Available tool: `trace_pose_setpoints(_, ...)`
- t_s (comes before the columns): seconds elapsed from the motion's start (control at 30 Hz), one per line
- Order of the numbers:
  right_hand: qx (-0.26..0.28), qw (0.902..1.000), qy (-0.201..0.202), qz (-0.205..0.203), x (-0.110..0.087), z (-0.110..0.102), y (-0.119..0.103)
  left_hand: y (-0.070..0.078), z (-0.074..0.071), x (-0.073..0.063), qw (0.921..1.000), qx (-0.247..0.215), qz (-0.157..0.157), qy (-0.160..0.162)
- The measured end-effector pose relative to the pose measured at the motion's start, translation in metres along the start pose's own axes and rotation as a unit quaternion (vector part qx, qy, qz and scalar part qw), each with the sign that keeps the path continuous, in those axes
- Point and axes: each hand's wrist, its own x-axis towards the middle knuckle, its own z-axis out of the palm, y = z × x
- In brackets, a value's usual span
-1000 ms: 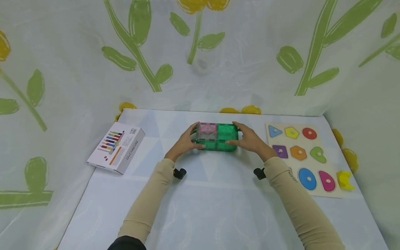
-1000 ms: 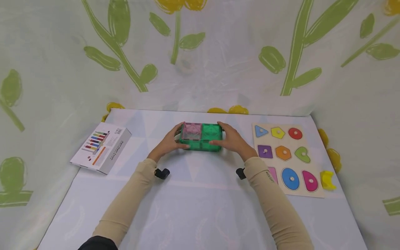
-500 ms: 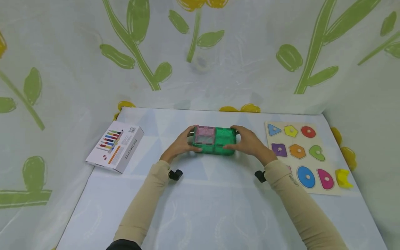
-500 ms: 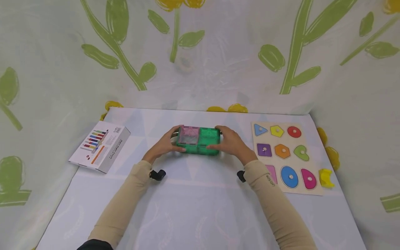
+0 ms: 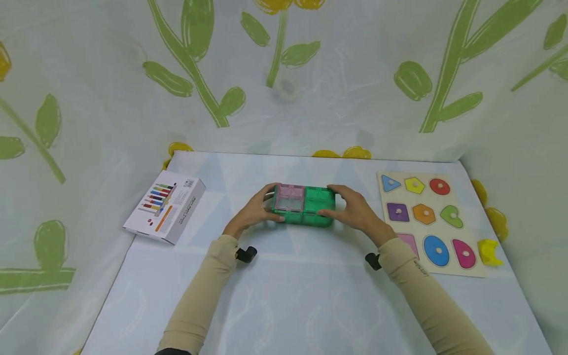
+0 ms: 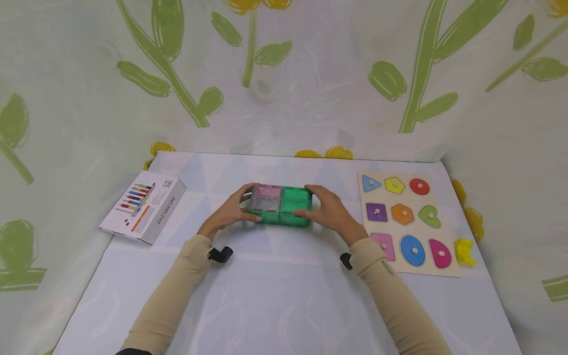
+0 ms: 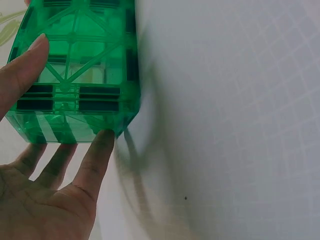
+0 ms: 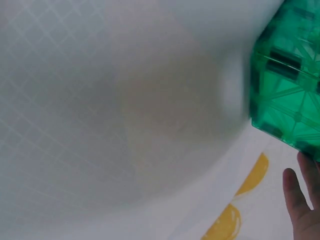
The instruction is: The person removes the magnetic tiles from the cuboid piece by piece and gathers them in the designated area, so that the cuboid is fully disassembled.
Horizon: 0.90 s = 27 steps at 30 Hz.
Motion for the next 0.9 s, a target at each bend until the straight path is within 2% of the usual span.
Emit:
trace_pose_setpoints(0.27,-0.014,0.9995,0.01,-0.028,-0.0026,-0.0005,0.0009,-0.0028,0.0013,0.0005,0.9999,0.012,0.007,0.002)
trace_pose_setpoints(0.7,-0.036,0.997,0.045,-0.051,-0.007,0.0028,-0.0021,-0.0035,0.0024,0.0002,0.9999,-0.014,0.002,-0.004)
trace_pose_setpoints(0.9,-0.082,0.9924,0.041,-0.082,-0.0068,0.0028,-0.0004,-0.0047,0.0018,-0.0001,0.9999,-0.013,0.002,-0.003)
